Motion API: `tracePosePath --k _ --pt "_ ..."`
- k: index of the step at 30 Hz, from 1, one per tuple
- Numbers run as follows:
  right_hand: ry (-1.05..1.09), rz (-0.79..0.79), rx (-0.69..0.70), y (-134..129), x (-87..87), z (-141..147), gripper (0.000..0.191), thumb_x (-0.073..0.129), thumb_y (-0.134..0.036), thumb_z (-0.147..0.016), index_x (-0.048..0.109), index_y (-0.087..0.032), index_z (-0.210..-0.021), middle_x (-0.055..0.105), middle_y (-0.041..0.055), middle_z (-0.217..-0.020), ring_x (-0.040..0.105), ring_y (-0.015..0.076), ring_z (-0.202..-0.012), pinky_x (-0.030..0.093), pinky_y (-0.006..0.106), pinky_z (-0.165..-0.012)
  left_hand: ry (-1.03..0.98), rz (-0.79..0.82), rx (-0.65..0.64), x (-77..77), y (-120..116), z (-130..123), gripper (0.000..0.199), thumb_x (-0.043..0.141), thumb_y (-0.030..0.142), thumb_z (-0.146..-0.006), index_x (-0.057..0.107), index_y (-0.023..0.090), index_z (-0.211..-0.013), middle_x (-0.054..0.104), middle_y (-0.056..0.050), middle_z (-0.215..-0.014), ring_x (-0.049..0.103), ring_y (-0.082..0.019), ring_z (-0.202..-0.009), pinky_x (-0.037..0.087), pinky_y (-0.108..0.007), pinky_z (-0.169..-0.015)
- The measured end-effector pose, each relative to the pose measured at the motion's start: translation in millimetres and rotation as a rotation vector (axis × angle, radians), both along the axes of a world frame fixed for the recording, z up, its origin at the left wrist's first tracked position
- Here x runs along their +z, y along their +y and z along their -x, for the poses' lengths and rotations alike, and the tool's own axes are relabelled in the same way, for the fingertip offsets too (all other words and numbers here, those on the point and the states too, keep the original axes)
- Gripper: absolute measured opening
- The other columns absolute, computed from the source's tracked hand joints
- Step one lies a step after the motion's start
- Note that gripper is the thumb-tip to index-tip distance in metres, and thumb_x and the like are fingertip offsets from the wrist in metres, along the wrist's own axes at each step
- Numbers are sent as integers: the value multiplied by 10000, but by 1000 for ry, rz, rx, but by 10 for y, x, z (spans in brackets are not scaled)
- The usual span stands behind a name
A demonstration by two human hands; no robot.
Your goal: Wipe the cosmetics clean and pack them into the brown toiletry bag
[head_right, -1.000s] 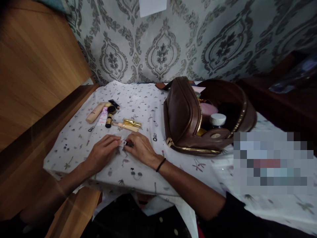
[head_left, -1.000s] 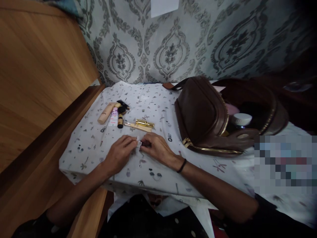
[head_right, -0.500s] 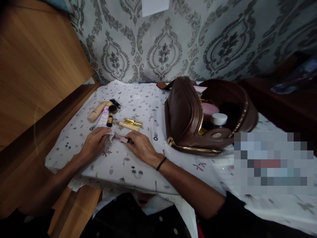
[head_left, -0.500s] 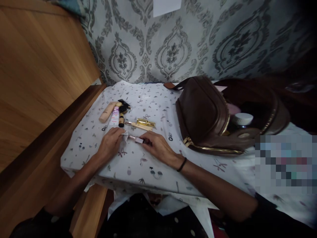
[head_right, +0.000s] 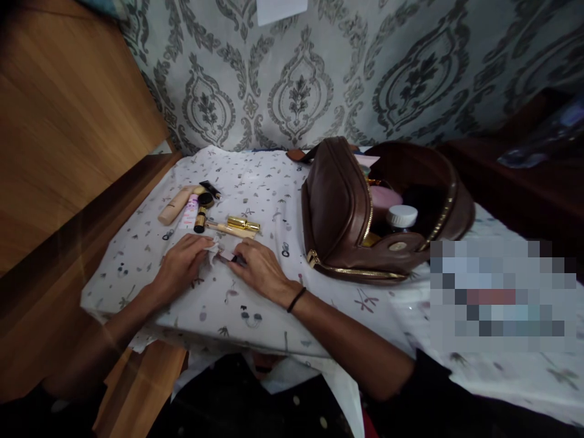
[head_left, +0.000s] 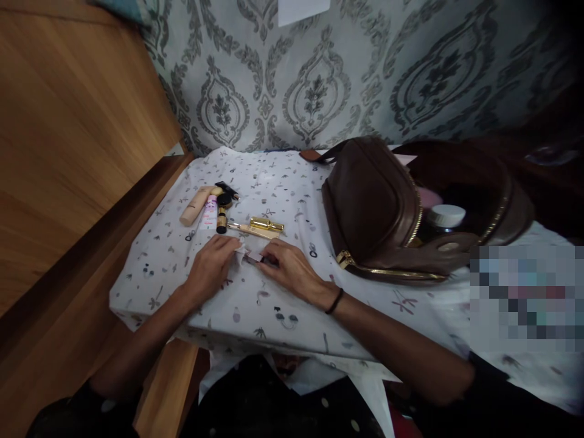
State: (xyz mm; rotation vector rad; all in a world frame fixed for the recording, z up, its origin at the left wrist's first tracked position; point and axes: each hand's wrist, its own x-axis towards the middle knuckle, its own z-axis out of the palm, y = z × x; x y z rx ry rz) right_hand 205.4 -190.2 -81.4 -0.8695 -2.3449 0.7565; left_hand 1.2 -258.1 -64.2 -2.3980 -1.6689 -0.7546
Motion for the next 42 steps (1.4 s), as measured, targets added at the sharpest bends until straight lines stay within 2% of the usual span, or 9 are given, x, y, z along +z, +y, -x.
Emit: tracePosePath --k 6,13,20,23,28,32,36,38,42 --pt "28 -30 61 -20 11 -15 342 674 -100 -841 650 -194 -1170 621 38 -960 585 153 -790 471 273 -731 -116 28 45 -77 89 144 223 451 105 -946 638 188 -1034 697 -72 -1027 629 -215 -981 527 -354 -870" --pt "66 -19 11 1 -26 9 100 658 -126 -853 676 -176 -938 631 11 -811 573 145 -721 456 261 -688 -147 -38 107 -55 86 97 219 437 140 -956 634 179 -1043 690 -88 -1036 633 -230 -1013 525 -376 -906" --pt "30 -102 -12 24 -67 -1 77 659 -109 -815 639 -171 -856 597 31 -851 551 163 -781 439 268 -704 41 -71 -189 -6 -79 -238 297 418 53 -935 646 191 -1066 681 -96 -1103 614 -212 -1036 527 -382 -959" --pt "35 -70 -23 32 -72 -8 63 669 -163 -838 647 -178 -895 605 19 -821 555 154 -738 434 260 -674 69 -38 -101 -13 -8 -151 282 425 50 -926 651 185 -1026 680 -102 -1076 604 -233 -1021 539 -393 -908" --pt "69 -41 14 19 -28 -21 281 615 -169 -903 638 -202 -1181 656 34 -898 596 164 -777 476 285 -725 -59 45 56 -43 162 130 235 424 114 -950 641 183 -1008 670 -78 -1015 612 -227 -1000 525 -370 -880" --pt "29 -33 21 13 -6 -22 174 618 -194 -920 704 -187 -1070 645 57 -917 615 180 -826 488 304 -759 -132 92 80 -86 216 215 225 434 121 -932 636 180 -1011 674 -69 -1012 623 -222 -1000 517 -357 -878" --pt "6 -43 -7 15 -13 -15 190 673 -145 -862 710 -185 -1044 619 39 -882 598 166 -786 476 284 -729 -172 -6 89 -45 142 127 223 437 150 -955 634 184 -1055 677 -81 -1043 627 -220 -1023 521 -370 -904" --pt "11 -55 0 19 -19 -9 156 655 -150 -873 707 -185 -1015 614 32 -857 587 158 -772 464 271 -715 -165 -71 31 -3 62 12 239 431 144 -965 632 190 -1087 676 -89 -1080 619 -215 -1051 521 -374 -928" --pt "-37 -74 -10 28 -13 3 65 647 -104 -833 664 -153 -794 595 38 -801 565 165 -755 428 266 -688 3 -101 -213 38 -59 -234 301 399 70 -954 643 184 -1088 687 -97 -1110 611 -208 -1045 522 -366 -946"
